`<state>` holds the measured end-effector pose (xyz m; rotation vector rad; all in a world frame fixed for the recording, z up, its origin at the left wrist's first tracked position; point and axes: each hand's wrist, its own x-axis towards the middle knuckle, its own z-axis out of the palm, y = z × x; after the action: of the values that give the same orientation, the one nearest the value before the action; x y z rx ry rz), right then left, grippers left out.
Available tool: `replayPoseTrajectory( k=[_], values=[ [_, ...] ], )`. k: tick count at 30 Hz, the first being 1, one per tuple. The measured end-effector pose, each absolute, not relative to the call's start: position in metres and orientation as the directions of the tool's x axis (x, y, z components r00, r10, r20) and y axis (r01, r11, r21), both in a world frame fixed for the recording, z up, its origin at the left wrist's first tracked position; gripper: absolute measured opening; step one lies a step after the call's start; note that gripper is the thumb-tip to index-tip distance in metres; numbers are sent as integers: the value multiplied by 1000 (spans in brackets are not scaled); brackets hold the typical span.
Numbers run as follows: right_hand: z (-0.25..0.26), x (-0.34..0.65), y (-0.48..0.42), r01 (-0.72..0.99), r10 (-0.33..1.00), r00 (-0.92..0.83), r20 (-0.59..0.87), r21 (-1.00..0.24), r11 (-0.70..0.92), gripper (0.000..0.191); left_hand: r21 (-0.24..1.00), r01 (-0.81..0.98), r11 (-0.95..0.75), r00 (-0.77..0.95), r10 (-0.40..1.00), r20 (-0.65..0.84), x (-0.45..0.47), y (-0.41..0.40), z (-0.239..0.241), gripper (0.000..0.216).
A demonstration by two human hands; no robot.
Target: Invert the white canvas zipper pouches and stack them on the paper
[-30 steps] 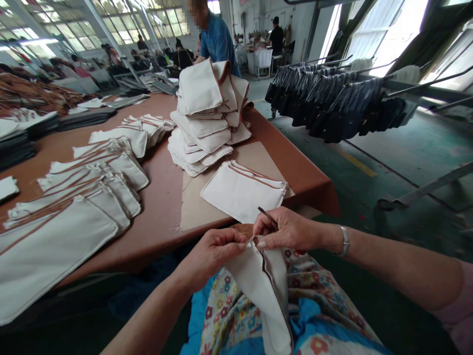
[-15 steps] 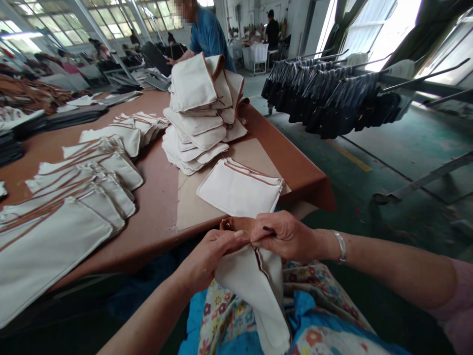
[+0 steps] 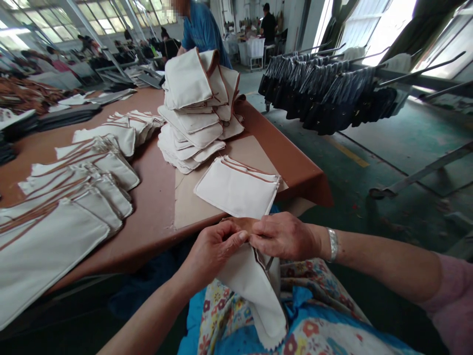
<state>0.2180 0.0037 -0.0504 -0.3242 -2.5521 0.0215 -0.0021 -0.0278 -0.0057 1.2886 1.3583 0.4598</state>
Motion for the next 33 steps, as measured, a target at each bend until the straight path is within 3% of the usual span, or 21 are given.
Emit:
replayPoseTrajectory(
  k=[4,10,13,15,17,19,21,23,25,29,33],
  values=[
    [-49,217,4,194,186,-793,581,-49,980,13,836,357,416,396,743,-539,-7,-25,-7,41],
    [-45,217,7,145,101,-785,611,23,989,14,793,298,531,457,650,-607,-13,-18,-14,44],
    [-47,218,6,93,79,-791,607,-8,996,13,783,325,531,474,624,-621,-12,-18,-15,44],
    [-47,218,4,59,130,-790,599,-136,989,11,782,359,509,477,620,-623,-12,-19,-16,43],
    [-44,218,2,89,313,-776,547,-397,913,14,804,385,454,479,646,-594,-12,-20,-17,42],
    [-38,217,4,178,561,-743,365,-700,692,20,834,392,388,480,687,-545,-13,-21,-17,39],
    [-30,216,9,243,677,-726,118,-877,414,27,853,403,332,477,719,-505,-12,-22,-14,33],
    [-23,215,15,270,638,-767,-61,-933,236,34,860,430,275,467,748,-473,-10,-23,-9,28],
    [-19,214,21,281,562,-813,-150,-947,154,37,859,471,203,452,780,-432,-7,-23,-4,27],
    [-17,211,26,263,501,-845,-187,-961,85,28,837,531,135,404,828,-390,-4,-25,4,31],
    [-23,205,21,177,554,-817,-160,-984,-23,19,879,452,153,400,846,-353,-6,-28,0,30]
  ],
)
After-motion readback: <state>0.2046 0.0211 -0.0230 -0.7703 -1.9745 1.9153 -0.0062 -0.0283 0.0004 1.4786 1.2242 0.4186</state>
